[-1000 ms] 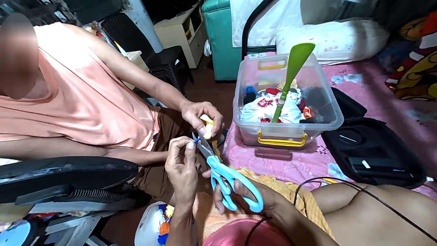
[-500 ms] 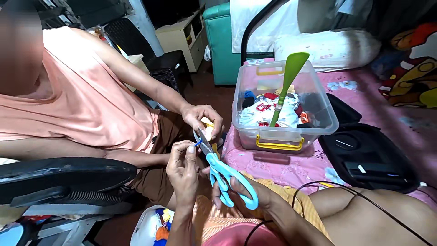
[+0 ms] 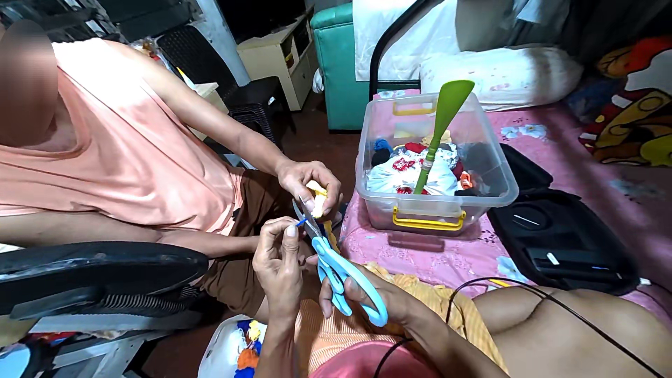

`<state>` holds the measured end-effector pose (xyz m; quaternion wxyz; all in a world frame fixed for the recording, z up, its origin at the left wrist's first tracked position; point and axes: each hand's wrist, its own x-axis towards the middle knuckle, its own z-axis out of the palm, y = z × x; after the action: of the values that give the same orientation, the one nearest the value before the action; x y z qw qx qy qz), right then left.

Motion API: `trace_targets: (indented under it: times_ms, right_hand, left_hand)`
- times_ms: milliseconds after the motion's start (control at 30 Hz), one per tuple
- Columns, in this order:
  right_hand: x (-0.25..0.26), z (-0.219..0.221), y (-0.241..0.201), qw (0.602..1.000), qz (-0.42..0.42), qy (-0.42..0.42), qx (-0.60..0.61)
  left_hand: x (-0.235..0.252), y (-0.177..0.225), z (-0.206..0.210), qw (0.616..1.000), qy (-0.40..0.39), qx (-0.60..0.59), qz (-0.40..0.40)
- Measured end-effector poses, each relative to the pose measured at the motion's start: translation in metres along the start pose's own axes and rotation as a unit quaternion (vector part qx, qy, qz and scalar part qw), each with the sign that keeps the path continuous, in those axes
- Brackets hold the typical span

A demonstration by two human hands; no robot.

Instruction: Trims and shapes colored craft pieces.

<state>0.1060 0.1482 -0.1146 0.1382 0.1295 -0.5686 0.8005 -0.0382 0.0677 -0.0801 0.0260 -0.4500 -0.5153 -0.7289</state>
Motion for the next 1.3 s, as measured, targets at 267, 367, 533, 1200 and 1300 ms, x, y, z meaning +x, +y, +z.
trace_targets:
  times_ms: [267,367,533,1200,1300]
  right_hand:
    - [-0.003,-0.004,0.005,1.000,0.003,-0.001,-0.001]
    - [-0.003,0.001,0.002,0.991,0.028,0.049,-0.124]
    - [0.002,0.016,-0.005,0.914,0.091,0.168,-0.357]
    - [0.001,-0.003,0.002,0.992,0.027,0.034,-0.120]
    - [0.000,-0.003,0.002,0.989,0.026,0.040,-0.140]
  left_hand:
    - [-0.002,0.000,0.000,1.000,0.012,-0.023,-0.006]
    - [-0.003,-0.001,0.000,0.999,0.014,-0.032,-0.013]
    - [-0.003,-0.003,-0.002,0.999,0.017,-0.032,-0.012]
    - [-0.005,-0.002,-0.005,0.997,0.027,-0.050,-0.050]
    - [-0.005,-0.002,-0.005,0.997,0.023,-0.051,-0.049]
